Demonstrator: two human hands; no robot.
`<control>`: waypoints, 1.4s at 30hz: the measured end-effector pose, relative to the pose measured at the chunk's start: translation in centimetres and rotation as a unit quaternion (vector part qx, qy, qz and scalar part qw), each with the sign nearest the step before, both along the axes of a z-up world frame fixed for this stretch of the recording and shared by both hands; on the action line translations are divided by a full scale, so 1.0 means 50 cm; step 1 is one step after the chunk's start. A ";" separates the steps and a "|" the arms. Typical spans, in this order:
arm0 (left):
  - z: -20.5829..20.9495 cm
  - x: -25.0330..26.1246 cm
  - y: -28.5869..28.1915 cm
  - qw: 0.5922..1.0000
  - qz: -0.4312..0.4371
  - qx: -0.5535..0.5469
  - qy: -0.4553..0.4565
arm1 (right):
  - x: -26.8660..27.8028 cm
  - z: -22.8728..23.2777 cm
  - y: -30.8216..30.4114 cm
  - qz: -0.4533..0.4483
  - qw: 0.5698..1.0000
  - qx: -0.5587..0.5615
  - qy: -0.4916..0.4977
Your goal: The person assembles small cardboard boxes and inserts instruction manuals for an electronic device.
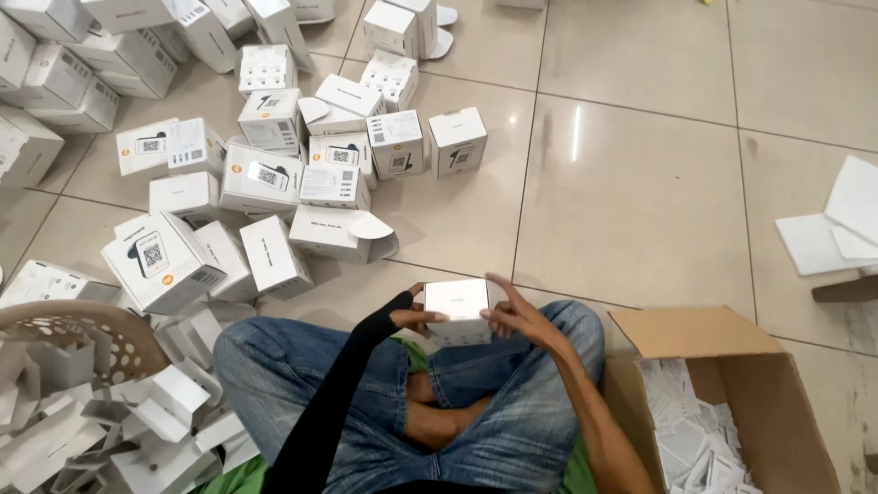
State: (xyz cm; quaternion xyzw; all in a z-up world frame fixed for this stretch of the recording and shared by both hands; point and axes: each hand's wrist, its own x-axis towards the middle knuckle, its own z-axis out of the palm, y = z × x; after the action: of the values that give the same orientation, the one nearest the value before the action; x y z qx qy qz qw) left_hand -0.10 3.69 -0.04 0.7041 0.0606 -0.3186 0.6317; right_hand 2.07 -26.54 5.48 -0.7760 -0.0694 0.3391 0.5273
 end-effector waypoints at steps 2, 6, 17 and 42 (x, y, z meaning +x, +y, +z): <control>0.086 -0.013 -0.012 0.997 -0.038 0.043 -0.054 | 0.000 0.037 -0.012 0.031 0.999 -0.010 -0.041; 0.080 -0.019 -0.083 0.930 -0.092 0.135 -0.330 | -0.018 0.022 -0.065 0.032 0.971 -0.096 -0.216; -0.047 0.155 -0.273 0.951 -0.168 0.084 -0.247 | 0.045 -0.034 -0.100 -0.024 0.914 -0.294 -0.278; 0.048 -0.119 0.176 0.929 0.141 0.149 -0.307 | 0.206 0.261 0.198 -0.015 0.922 0.291 -0.254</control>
State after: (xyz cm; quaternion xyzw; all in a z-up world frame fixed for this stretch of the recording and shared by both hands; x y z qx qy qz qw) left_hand -6.06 12.49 2.37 0.8379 0.0095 0.0184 0.5455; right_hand 12.35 -16.66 18.54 -0.6491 -0.2851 0.0873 0.6998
